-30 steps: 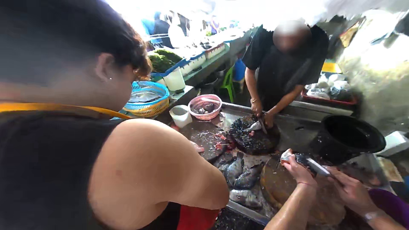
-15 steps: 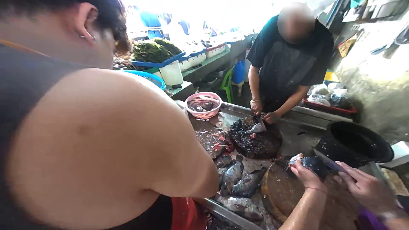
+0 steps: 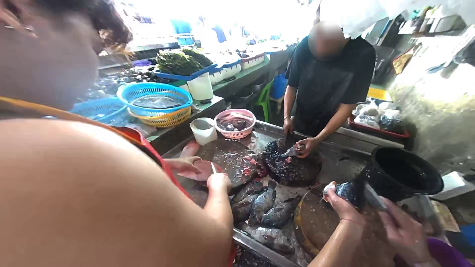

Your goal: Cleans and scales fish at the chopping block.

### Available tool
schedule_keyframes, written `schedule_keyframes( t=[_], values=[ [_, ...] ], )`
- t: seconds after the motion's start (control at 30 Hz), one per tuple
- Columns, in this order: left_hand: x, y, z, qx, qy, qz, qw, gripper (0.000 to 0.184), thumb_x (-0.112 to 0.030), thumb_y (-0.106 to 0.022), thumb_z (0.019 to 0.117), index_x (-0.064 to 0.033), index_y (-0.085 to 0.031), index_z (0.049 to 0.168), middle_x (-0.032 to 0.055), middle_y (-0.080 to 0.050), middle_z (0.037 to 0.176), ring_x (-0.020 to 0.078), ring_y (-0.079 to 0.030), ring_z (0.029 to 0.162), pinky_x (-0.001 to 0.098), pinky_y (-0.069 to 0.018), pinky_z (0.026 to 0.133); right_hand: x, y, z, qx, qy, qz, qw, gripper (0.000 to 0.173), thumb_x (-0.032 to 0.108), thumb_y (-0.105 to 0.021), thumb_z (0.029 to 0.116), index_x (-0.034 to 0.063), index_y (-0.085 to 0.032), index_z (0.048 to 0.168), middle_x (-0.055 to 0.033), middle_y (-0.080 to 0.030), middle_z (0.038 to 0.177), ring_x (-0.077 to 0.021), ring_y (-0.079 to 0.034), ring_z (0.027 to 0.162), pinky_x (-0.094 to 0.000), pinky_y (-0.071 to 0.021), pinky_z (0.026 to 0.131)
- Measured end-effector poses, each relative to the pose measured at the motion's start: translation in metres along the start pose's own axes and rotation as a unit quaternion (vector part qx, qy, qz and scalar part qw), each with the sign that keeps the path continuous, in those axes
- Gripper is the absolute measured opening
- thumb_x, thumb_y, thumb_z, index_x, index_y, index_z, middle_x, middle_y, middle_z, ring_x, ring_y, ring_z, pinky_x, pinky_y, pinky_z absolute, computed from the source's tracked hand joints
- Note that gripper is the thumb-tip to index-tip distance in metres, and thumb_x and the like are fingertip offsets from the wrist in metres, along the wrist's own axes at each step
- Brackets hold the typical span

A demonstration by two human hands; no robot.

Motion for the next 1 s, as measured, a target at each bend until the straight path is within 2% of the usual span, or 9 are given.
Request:
schedule_keyframes(
  t=[0.07,0.23,0.4,0.5,0.6,0.73,0.8,0.87,1.0],
  values=[
    [-0.009,-0.012,-0.015,0.021,0.011,-0.001,1.0,0.051,-0.04,-0.029,0.1087,-0.0067,-0.062,0.131,0.0164,-0.069,0.112,0.0266,-0.067,0.097,0.0474,-0.0559,0.08,-0.011,-0.006,-0.013,-0.001,0.008,0.014,1.0,0.05,0.038,-0.044,0.1064,0.0035,-0.066,0.135,-0.0205,-0.074,0.111,-0.0325,-0.074,0.095,-0.0521,-0.0605,0.085],
    [-0.016,-0.032,-0.038,0.014,0.027,-0.034,0.999,0.048,-0.048,-0.033,0.1062,-0.0096,-0.059,0.12,0.0114,-0.066,0.099,0.0239,-0.065,0.088,0.0465,-0.0555,0.073,0.006,0.025,-0.002,-0.025,-0.022,0.032,0.999,0.044,0.032,-0.049,0.1059,0.0058,-0.065,0.138,-0.0157,-0.074,0.119,-0.0274,-0.073,0.105,-0.0497,-0.0597,0.093],
    [-0.023,-0.053,-0.068,0.078,0.035,-0.003,0.996,0.063,-0.058,-0.016,0.1022,-0.0122,-0.059,0.11,0.0092,-0.065,0.093,0.0243,-0.064,0.084,0.0502,-0.0541,0.07,-0.004,0.046,-0.003,-0.018,-0.106,0.031,0.994,0.043,0.032,-0.05,0.107,0.0072,-0.064,0.139,-0.0157,-0.075,0.115,-0.0273,-0.074,0.101,-0.0489,-0.0603,0.091],
    [-0.019,-0.06,-0.08,0.092,0.037,0.028,0.995,0.063,-0.061,-0.015,0.1014,-0.0173,-0.06,0.107,0.0055,-0.066,0.091,0.0216,-0.065,0.081,0.0484,-0.0545,0.067,0.009,0.046,0.004,-0.035,-0.061,0.041,0.997,0.041,0.032,-0.051,0.106,0.0122,-0.065,0.139,-0.0151,-0.075,0.104,-0.0289,-0.074,0.09,-0.0517,-0.0609,0.079],
    [-0.016,-0.059,-0.08,0.103,0.054,0.02,0.993,0.064,-0.062,-0.017,0.0995,-0.0168,-0.059,0.116,0.0075,-0.066,0.101,0.0236,-0.065,0.09,0.0519,-0.0543,0.073,-0.015,0.044,-0.009,0.001,-0.152,0.03,0.988,0.04,0.031,-0.054,0.1055,0.018,-0.064,0.142,-0.0144,-0.076,0.113,-0.0329,-0.074,0.1,-0.0576,-0.059,0.088],
    [-0.009,-0.062,-0.081,0.113,0.021,0.044,0.992,0.054,-0.053,-0.022,0.1023,-0.016,-0.059,0.116,0.0066,-0.065,0.097,0.0212,-0.065,0.086,0.0477,-0.055,0.071,-0.007,0.059,-0.014,-0.034,-0.117,0.034,0.992,0.041,0.032,-0.051,0.1062,0.0161,-0.063,0.142,-0.0136,-0.075,0.1,-0.0285,-0.073,0.087,-0.0514,-0.0606,0.078],
    [-0.004,-0.056,-0.084,0.136,0.028,0.067,0.988,0.056,-0.051,-0.022,0.1021,-0.0171,-0.062,0.123,0.0058,-0.067,0.102,0.0198,-0.065,0.09,0.0461,-0.0548,0.075,-0.015,0.054,-0.024,0.01,-0.152,0.046,0.987,0.041,0.032,-0.05,0.1059,0.0174,-0.064,0.141,-0.0136,-0.075,0.108,-0.0298,-0.074,0.094,-0.054,-0.0601,0.084],
    [-0.002,-0.05,-0.079,0.146,0.048,0.09,0.984,0.052,-0.053,-0.027,0.1012,-0.0157,-0.061,0.112,0.0071,-0.067,0.099,0.0224,-0.066,0.088,0.0489,-0.0552,0.074,-0.024,0.06,-0.029,0.002,-0.206,0.036,0.978,0.041,0.036,-0.051,0.1063,0.0197,-0.064,0.141,-0.0106,-0.076,0.113,-0.0263,-0.074,0.101,-0.0513,-0.0592,0.091],
    [-0.001,-0.036,-0.07,0.179,0.073,0.205,0.959,0.05,-0.054,-0.03,0.1055,-0.0174,-0.063,0.116,0.0055,-0.069,0.094,0.0205,-0.067,0.083,0.0437,-0.0568,0.069,-0.002,0.09,-0.009,0.081,-0.121,-0.01,0.989,0.039,0.036,-0.052,0.1055,0.023,-0.066,0.14,-0.013,-0.075,0.1,-0.0318,-0.074,0.086,-0.0552,-0.0602,0.075]
  ],
)
Point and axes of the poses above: each hand's wrist, its own z-axis towards the middle knuckle, its own y-axis out of the back of the hand, x = y × z, the point moved 2 cm from there along z, towards the middle knuckle
